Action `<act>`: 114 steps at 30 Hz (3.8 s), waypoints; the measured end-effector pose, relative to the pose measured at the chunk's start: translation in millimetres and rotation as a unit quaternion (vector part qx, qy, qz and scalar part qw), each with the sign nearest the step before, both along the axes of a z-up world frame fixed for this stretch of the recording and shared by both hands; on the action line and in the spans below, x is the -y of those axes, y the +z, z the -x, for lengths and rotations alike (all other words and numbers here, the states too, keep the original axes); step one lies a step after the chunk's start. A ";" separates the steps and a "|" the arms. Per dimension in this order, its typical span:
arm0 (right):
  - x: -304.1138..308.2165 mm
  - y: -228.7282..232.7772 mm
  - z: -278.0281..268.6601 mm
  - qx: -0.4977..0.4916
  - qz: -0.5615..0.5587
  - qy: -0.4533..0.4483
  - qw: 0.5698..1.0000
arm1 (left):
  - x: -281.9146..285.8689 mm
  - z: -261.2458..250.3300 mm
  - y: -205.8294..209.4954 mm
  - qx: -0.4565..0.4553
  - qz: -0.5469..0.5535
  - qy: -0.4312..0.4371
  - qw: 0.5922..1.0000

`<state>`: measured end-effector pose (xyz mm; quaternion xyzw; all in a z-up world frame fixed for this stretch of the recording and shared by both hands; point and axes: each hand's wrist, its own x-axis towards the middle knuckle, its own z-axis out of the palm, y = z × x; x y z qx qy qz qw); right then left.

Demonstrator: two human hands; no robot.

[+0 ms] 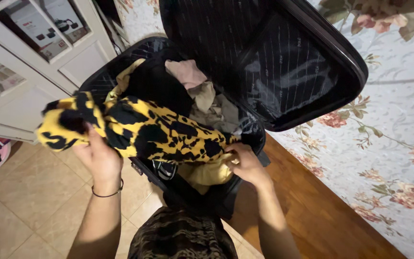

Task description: The person unzips a suitcase, opens it, and removes various items of clothing, laying them out on a wooden bench.

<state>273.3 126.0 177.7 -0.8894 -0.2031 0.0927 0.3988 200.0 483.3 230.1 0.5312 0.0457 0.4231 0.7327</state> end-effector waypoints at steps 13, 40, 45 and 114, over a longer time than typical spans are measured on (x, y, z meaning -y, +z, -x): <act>-23.9 23.4 7.7 0.107 -0.187 -0.091 0.972 | 78.0 -23.5 13.7 -0.156 -0.502 -0.135 0.840; -5.9 12.8 2.4 -0.009 -0.311 -0.203 0.929 | 67.0 -47.7 -3.5 -0.160 -0.398 -0.116 0.896; -24.9 54.2 21.9 0.111 -0.346 -0.151 0.919 | 96.8 -26.3 22.0 -0.125 -0.525 -0.199 0.818; -79.6 -6.9 45.8 0.155 0.051 0.076 0.984 | 20.8 -108.5 -105.0 -0.359 -0.606 -0.140 0.696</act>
